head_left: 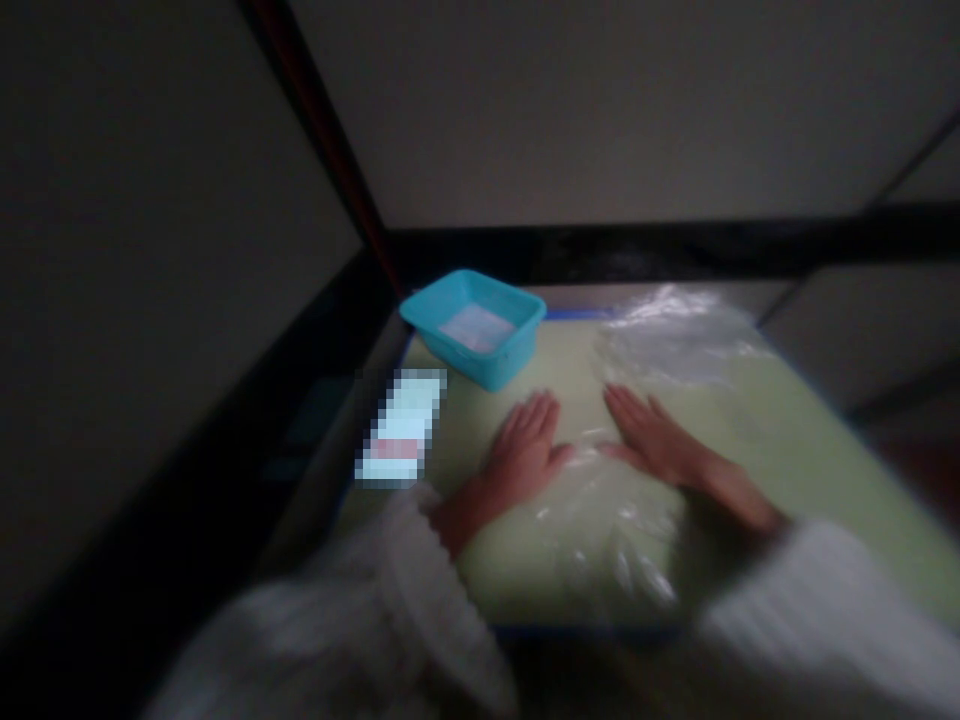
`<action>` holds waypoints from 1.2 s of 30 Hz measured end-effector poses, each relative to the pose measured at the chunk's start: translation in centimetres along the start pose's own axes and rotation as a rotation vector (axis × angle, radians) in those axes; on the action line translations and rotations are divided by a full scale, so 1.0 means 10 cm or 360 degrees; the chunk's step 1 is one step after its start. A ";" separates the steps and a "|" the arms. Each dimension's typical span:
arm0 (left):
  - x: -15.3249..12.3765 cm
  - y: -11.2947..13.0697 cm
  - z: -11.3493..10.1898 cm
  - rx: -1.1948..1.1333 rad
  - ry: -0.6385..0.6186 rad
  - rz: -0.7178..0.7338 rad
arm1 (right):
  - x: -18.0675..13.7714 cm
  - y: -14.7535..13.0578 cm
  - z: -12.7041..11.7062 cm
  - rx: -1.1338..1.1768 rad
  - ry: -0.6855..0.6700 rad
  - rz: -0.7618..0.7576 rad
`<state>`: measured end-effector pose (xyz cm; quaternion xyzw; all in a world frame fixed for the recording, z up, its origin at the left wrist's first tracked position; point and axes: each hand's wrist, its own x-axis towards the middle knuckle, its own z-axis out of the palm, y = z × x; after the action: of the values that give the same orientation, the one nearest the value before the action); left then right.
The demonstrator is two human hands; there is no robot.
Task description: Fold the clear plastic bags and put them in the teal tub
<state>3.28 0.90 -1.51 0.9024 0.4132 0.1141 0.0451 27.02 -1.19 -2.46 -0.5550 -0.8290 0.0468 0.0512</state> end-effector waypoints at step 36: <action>0.08 0.08 0.01 -0.0177 -0.0069 0.0176 | 0.09 -0.34 0.07 0.0119 0.0122 -0.0275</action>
<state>4.41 1.02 -1.33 0.9222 0.3547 0.1195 0.0977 23.48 -1.65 -2.72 -0.4805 -0.8688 0.0518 0.1073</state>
